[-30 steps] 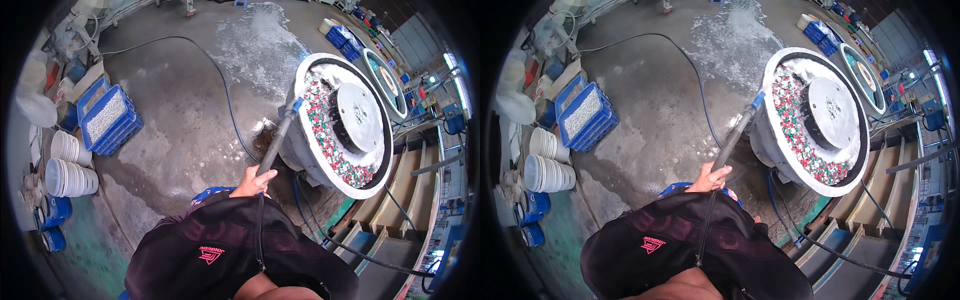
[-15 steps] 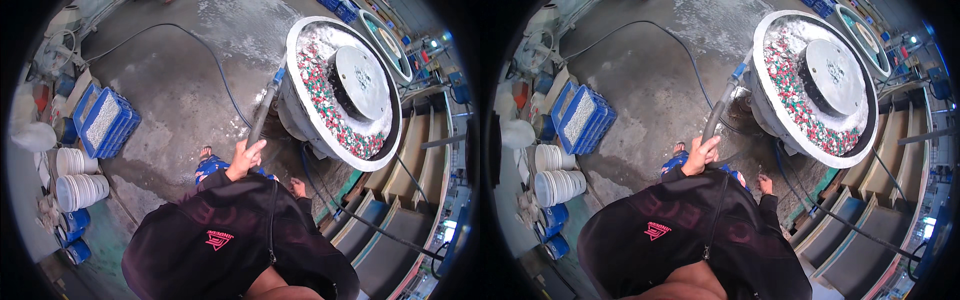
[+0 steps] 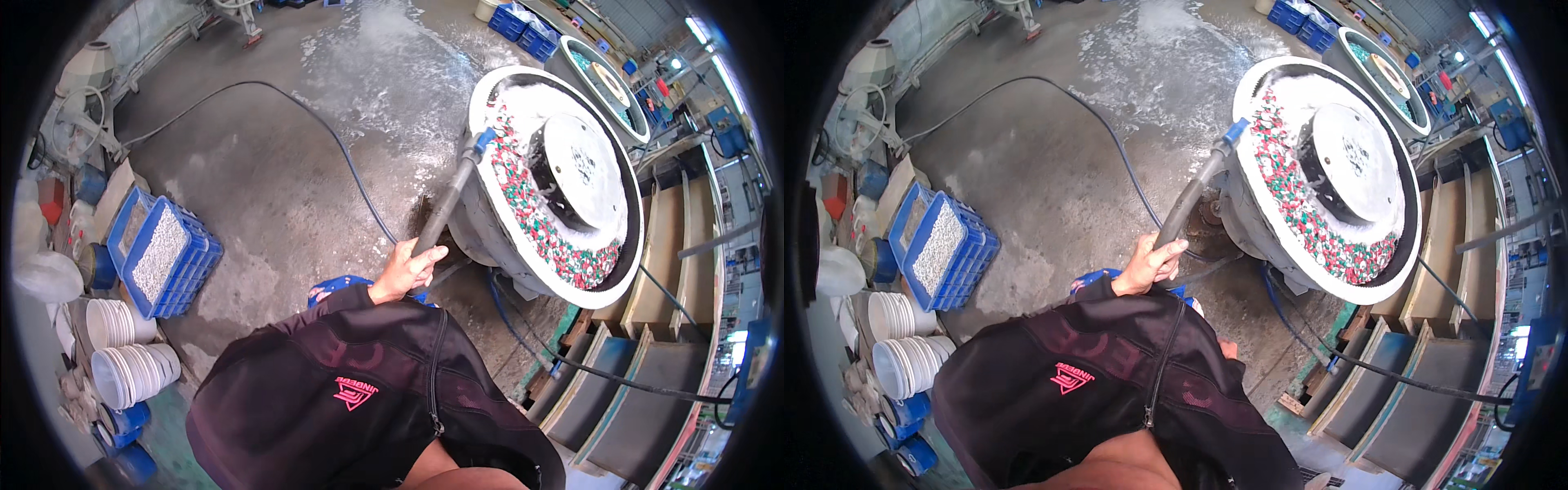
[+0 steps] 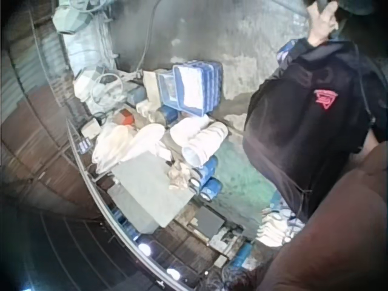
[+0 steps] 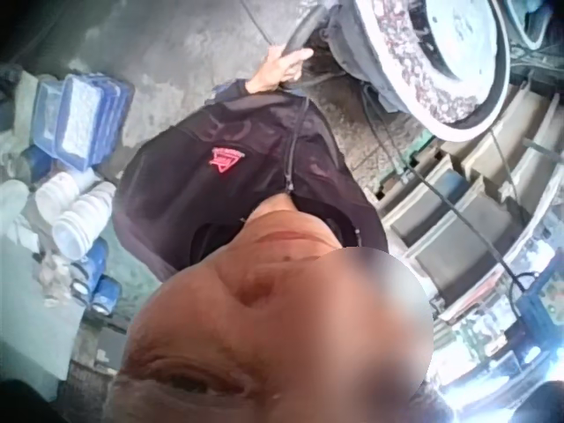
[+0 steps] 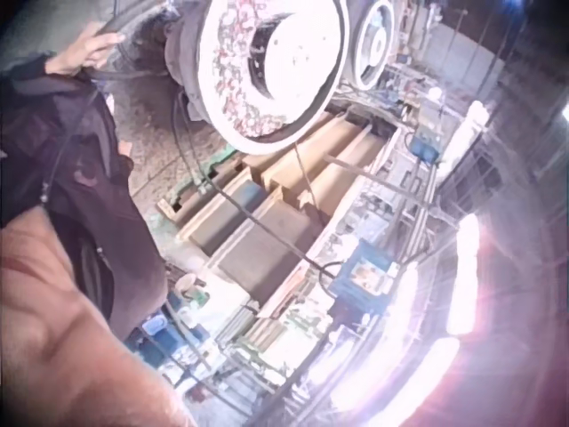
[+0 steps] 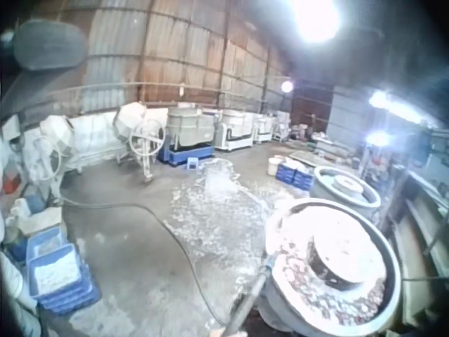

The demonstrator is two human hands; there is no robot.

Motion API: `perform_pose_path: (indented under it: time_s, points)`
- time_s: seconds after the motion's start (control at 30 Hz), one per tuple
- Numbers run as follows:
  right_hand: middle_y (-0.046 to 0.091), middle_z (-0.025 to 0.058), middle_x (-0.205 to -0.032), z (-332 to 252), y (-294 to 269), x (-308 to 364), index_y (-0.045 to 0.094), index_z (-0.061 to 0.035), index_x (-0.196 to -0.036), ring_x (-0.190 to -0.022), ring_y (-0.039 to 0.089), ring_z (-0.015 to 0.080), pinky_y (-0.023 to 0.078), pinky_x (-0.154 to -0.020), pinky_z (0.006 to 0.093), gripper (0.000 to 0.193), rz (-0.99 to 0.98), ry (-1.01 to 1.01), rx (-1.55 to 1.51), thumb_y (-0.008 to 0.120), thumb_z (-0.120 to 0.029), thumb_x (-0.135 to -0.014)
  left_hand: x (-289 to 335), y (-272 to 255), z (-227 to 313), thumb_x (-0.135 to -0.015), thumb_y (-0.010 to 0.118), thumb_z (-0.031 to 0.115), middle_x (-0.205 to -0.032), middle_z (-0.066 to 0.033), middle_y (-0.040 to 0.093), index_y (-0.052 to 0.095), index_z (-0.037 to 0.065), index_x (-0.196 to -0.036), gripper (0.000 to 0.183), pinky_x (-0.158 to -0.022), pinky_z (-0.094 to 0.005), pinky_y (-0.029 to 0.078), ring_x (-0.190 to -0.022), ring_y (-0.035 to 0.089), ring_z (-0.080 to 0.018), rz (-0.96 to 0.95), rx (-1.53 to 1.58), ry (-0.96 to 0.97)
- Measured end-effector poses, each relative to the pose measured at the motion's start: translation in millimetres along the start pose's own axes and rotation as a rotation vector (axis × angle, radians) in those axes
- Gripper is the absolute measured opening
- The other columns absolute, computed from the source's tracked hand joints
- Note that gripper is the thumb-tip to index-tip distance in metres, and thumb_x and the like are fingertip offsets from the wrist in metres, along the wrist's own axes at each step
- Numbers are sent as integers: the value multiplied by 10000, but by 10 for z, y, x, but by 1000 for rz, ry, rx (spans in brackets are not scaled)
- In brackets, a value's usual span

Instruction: The person sprays water from a hose into a large vibrating finishing bowl containing small colorful parts, then sprays water across the concrete floor to wash away foam and debris.

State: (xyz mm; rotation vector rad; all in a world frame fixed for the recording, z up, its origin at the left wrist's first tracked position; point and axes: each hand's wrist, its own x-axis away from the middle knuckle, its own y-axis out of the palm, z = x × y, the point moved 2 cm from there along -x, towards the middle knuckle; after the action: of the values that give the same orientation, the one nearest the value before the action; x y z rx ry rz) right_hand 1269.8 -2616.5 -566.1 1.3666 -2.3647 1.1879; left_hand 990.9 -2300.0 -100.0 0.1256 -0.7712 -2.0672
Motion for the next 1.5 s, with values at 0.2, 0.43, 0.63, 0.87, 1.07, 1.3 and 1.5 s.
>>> perform_pose_path:
  time_s: [0.2,0.43,0.63,0.87,1.07,1.3,1.5]
  points:
    - [628,88,-795,-2366,51,433,584,-32,-1035,-638,570,129,432,-530,241,260,-124,277,-349,524,-122,-799,34,-507,274,-781,628,322,-483,12,418,512,37,-750,309,-373,-234,330,-396,416,-68,-95,-116,-82]
    - [626,89,-800,-2905,-218,935,567,-35,-1066,-634,571,127,438,-527,239,278,-108,319,-249,515,-108,-803,69,-742,443,-768,639,350,-482,25,414,513,34,-725,342,-412,-230,323,-434,414,-48,-204,-217,-142]
    - [625,89,-800,-3080,-210,1171,561,-33,-1073,-629,573,132,444,-529,244,282,-132,310,-116,512,-103,-804,78,-911,443,-777,624,388,-493,10,421,491,39,-710,379,-392,-247,350,-418,435,-68,-329,-201,-105]
    - [625,89,-799,-3259,0,1150,554,-31,-1080,-624,575,138,452,-531,249,288,-187,-6,10,509,-98,-804,25,-950,544,-772,628,379,-507,8,433,507,30,-727,372,-400,-250,344,-437,427,-68,-350,-167,-92]
    - [623,119,-812,-3048,193,1066,546,-47,-1094,-604,583,187,473,-510,297,309,-31,298,-89,486,-56,-791,-16,-1014,473,-787,634,277,-474,45,364,467,68,-703,280,-387,-221,334,-385,342,-39,-257,-25,-198]
    - [639,99,-747,-2336,464,1480,632,-42,-923,-581,599,188,493,-504,323,213,22,363,-22,532,-121,-752,37,-876,456,-796,618,269,-462,34,370,479,47,-735,269,-380,-227,336,-368,339,-53,-266,-92,-258]
    - [638,102,-702,-1823,754,1632,657,-53,-824,-563,614,190,489,-471,343,167,87,478,-183,532,-140,-755,-1,-662,210,-835,556,243,-421,43,311,377,101,-575,346,-406,-247,342,-339,291,-58,-326,-175,-345]
